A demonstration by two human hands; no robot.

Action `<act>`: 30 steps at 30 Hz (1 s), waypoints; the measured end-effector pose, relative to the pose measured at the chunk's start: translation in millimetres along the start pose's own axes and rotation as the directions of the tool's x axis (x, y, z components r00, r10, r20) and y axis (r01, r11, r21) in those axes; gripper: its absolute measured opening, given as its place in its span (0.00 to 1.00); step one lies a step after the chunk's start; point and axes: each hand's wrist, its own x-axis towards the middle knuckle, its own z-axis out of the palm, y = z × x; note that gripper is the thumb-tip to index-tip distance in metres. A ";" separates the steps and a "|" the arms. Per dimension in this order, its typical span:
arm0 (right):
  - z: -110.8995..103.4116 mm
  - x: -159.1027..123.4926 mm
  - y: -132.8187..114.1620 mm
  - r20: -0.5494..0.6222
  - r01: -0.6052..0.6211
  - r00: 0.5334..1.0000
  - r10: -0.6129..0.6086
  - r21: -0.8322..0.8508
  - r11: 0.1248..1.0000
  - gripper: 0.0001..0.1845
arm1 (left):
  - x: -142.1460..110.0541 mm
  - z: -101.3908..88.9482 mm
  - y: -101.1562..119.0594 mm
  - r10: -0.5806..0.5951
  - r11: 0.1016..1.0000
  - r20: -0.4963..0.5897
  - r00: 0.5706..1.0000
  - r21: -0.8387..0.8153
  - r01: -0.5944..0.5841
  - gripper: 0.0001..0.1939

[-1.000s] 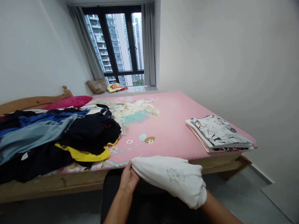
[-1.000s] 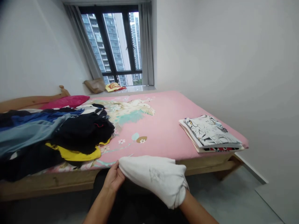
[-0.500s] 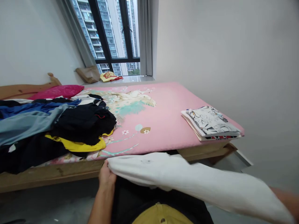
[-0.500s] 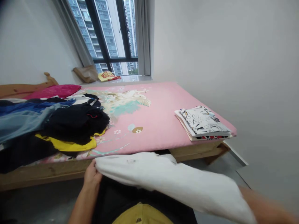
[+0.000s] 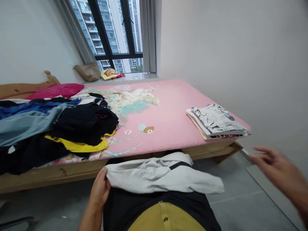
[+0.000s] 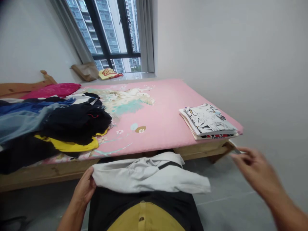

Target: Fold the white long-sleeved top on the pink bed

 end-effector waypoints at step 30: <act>192.4 -143.6 -202.1 0.462 0.127 0.630 -0.624 0.732 0.669 0.11 | -112.0 80.5 10.7 -0.178 0.885 0.655 0.735 0.433 -0.172 0.26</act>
